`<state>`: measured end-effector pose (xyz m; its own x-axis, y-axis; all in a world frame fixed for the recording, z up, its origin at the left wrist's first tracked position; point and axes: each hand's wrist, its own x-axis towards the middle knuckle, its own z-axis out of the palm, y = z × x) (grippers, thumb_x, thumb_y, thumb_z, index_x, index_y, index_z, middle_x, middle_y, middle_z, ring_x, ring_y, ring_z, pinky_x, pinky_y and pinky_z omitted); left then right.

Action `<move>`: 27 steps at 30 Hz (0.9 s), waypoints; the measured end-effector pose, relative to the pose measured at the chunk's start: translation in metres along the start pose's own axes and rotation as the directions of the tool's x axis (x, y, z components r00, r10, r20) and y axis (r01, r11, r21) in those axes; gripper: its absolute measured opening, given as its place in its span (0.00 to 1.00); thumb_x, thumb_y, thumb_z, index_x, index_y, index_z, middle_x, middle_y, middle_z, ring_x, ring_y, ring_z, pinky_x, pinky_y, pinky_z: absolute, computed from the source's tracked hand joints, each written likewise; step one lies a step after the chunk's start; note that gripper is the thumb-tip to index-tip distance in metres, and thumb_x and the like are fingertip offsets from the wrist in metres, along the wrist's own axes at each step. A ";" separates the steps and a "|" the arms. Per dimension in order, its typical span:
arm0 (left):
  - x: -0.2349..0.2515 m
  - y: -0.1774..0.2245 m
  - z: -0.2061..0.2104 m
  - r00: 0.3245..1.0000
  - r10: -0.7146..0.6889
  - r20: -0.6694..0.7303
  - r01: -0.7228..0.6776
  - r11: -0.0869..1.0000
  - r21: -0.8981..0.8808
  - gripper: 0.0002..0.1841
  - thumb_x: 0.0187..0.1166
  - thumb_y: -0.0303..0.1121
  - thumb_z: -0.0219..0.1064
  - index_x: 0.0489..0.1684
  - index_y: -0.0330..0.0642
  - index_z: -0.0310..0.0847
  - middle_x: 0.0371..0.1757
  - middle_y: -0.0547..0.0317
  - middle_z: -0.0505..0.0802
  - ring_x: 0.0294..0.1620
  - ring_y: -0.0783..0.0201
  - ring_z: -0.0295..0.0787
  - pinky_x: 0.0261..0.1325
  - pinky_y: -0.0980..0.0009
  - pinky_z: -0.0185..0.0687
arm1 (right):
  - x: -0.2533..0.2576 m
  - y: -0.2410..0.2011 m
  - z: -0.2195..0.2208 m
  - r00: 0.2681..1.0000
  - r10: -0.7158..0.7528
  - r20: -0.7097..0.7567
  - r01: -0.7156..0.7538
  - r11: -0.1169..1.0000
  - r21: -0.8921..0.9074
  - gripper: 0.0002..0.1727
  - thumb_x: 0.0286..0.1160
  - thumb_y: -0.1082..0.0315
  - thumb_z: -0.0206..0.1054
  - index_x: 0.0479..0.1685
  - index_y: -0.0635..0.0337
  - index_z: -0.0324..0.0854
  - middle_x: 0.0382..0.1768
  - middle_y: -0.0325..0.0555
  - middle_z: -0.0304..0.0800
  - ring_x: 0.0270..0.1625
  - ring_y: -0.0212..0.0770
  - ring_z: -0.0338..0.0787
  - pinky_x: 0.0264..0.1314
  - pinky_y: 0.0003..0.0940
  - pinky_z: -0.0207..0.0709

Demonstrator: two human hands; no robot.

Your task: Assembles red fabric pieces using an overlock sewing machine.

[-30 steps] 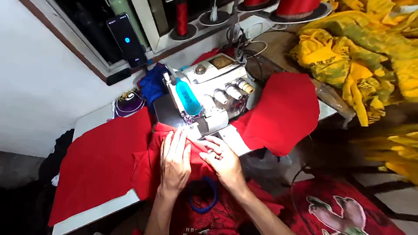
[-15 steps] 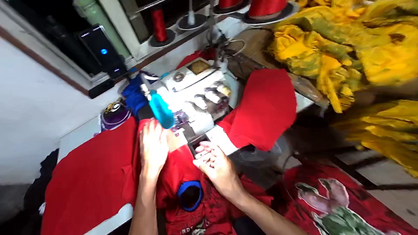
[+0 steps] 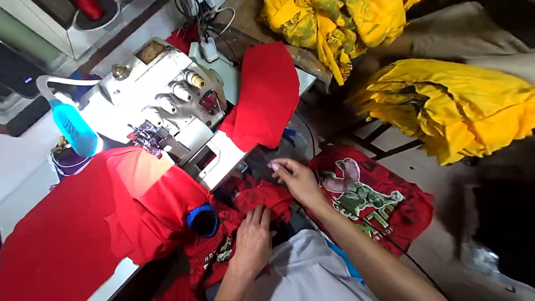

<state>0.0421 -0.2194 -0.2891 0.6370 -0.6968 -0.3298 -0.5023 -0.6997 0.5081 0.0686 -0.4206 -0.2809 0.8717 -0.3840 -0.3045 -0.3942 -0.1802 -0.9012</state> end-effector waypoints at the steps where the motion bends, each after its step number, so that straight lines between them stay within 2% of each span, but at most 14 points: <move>1: -0.001 0.000 0.003 0.999 0.007 -0.041 -0.005 0.999 0.042 0.24 0.76 0.34 0.71 0.72 0.36 0.82 0.73 0.41 0.86 0.72 0.42 0.84 0.67 0.50 0.84 | 0.007 -0.001 0.002 1.000 0.006 0.015 -0.006 1.000 0.016 0.14 0.89 0.60 0.61 0.62 0.54 0.86 0.53 0.40 0.95 0.45 0.36 0.95 0.51 0.40 0.90; 3: -0.002 -0.005 0.017 0.993 0.025 -0.118 -0.013 0.995 0.100 0.19 0.72 0.29 0.72 0.62 0.33 0.87 0.64 0.39 0.91 0.64 0.42 0.89 0.61 0.51 0.88 | 0.014 0.000 0.008 0.997 0.019 0.071 -0.017 1.000 -0.017 0.13 0.89 0.60 0.62 0.60 0.53 0.87 0.52 0.40 0.95 0.45 0.36 0.95 0.50 0.39 0.89; 5: -0.001 -0.011 0.036 0.980 0.014 -0.198 0.007 0.994 0.109 0.13 0.70 0.25 0.71 0.51 0.33 0.90 0.52 0.42 0.93 0.56 0.44 0.92 0.55 0.53 0.90 | 0.013 0.013 0.016 0.980 -0.009 0.198 0.038 0.989 -0.140 0.15 0.87 0.58 0.65 0.62 0.54 0.87 0.52 0.43 0.94 0.50 0.39 0.94 0.58 0.45 0.88; 7: 0.000 -0.014 0.051 0.956 0.010 -0.294 0.018 0.996 0.093 0.08 0.69 0.22 0.70 0.42 0.33 0.90 0.42 0.44 0.94 0.49 0.46 0.94 0.51 0.54 0.91 | 0.007 0.038 0.023 0.911 -0.034 0.411 0.168 0.941 -0.293 0.24 0.79 0.51 0.71 0.70 0.53 0.84 0.66 0.46 0.88 0.70 0.45 0.86 0.76 0.52 0.77; 9: -0.002 -0.011 0.050 0.959 0.003 -0.282 0.015 0.998 0.062 0.06 0.68 0.22 0.69 0.37 0.33 0.90 0.40 0.45 0.94 0.47 0.47 0.95 0.49 0.54 0.92 | -0.005 0.057 0.027 0.834 -0.039 0.550 0.291 0.878 -0.379 0.24 0.77 0.52 0.73 0.67 0.55 0.86 0.76 0.46 0.80 0.82 0.49 0.74 0.86 0.52 0.65; 10: -0.007 -0.006 0.040 0.981 -0.016 -0.194 0.018 1.000 0.008 0.06 0.71 0.24 0.68 0.38 0.34 0.90 0.42 0.45 0.94 0.48 0.48 0.95 0.51 0.53 0.91 | -0.014 0.061 0.025 0.819 -0.030 0.573 0.318 0.855 -0.409 0.19 0.79 0.56 0.71 0.62 0.57 0.88 0.75 0.48 0.81 0.82 0.51 0.74 0.85 0.52 0.66; 12: -0.019 0.008 0.010 0.998 0.002 0.070 0.011 0.983 -0.185 0.08 0.77 0.27 0.66 0.45 0.35 0.89 0.49 0.46 0.94 0.55 0.49 0.92 0.59 0.50 0.88 | -0.032 0.053 0.009 0.804 0.016 0.594 0.288 0.864 -0.413 0.14 0.81 0.63 0.67 0.57 0.62 0.88 0.61 0.56 0.90 0.70 0.56 0.85 0.76 0.55 0.74; 14: -0.028 0.015 -0.010 0.970 0.171 0.174 -0.104 0.935 -0.340 0.07 0.75 0.26 0.68 0.43 0.34 0.90 0.48 0.45 0.94 0.53 0.49 0.93 0.58 0.48 0.88 | -0.044 0.040 -0.012 0.724 0.102 0.683 0.237 0.892 -0.385 0.15 0.80 0.61 0.70 0.55 0.62 0.88 0.48 0.61 0.92 0.57 0.61 0.90 0.65 0.64 0.78; 17: -0.014 0.017 -0.022 0.907 0.269 0.323 -0.156 0.930 -0.334 0.11 0.83 0.31 0.64 0.50 0.36 0.91 0.53 0.44 0.95 0.56 0.48 0.93 0.62 0.46 0.86 | -0.047 0.040 -0.029 0.686 0.227 0.692 0.200 0.855 -0.478 0.16 0.80 0.58 0.70 0.57 0.58 0.88 0.48 0.60 0.93 0.57 0.62 0.90 0.64 0.66 0.77; 18: -0.003 0.020 -0.031 0.919 0.243 0.310 -0.164 0.951 -0.261 0.12 0.84 0.33 0.63 0.53 0.38 0.90 0.56 0.45 0.94 0.58 0.48 0.93 0.62 0.46 0.86 | -0.044 0.043 -0.031 0.700 0.229 0.677 0.199 0.847 -0.493 0.17 0.81 0.59 0.69 0.61 0.57 0.87 0.53 0.60 0.92 0.60 0.61 0.89 0.68 0.65 0.76; 20: 0.023 0.032 -0.057 0.972 0.230 0.044 -0.222 0.965 -0.142 0.12 0.84 0.35 0.64 0.52 0.40 0.92 0.52 0.48 0.95 0.55 0.51 0.94 0.59 0.50 0.90 | -0.038 0.042 -0.038 0.735 0.155 0.660 0.209 0.874 -0.439 0.19 0.80 0.57 0.70 0.62 0.58 0.87 0.55 0.59 0.92 0.62 0.60 0.89 0.70 0.63 0.76; 23: 0.070 0.051 -0.101 0.924 0.217 -0.316 -0.242 0.969 -0.041 0.12 0.84 0.33 0.63 0.51 0.40 0.92 0.49 0.51 0.96 0.54 0.53 0.94 0.59 0.56 0.89 | -0.023 0.028 -0.041 0.822 0.090 0.562 0.159 0.912 -0.378 0.25 0.80 0.48 0.69 0.64 0.58 0.87 0.51 0.57 0.93 0.56 0.57 0.92 0.67 0.63 0.79; 25: 0.090 0.049 -0.111 0.937 0.152 -0.314 -0.187 0.979 -0.085 0.12 0.85 0.34 0.63 0.54 0.41 0.92 0.52 0.52 0.95 0.56 0.54 0.93 0.61 0.54 0.88 | -0.019 0.021 -0.028 0.855 0.037 0.517 0.185 0.910 -0.371 0.32 0.76 0.43 0.71 0.70 0.57 0.83 0.61 0.55 0.90 0.66 0.56 0.88 0.74 0.60 0.75; 27: 0.094 0.036 -0.102 0.960 0.072 -0.269 -0.125 0.974 -0.187 0.13 0.86 0.35 0.62 0.57 0.42 0.91 0.54 0.53 0.95 0.56 0.59 0.93 0.63 0.56 0.88 | -0.029 0.020 -0.001 0.811 -0.029 0.584 0.286 0.891 -0.352 0.43 0.65 0.42 0.79 0.80 0.55 0.77 0.83 0.53 0.73 0.86 0.56 0.69 0.88 0.59 0.60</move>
<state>0.1431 -0.2938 -0.2207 0.7331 -0.6769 -0.0659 -0.4599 -0.5648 0.6852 0.0354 -0.4137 -0.2896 0.8887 0.2226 -0.4009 -0.2049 -0.5894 -0.7814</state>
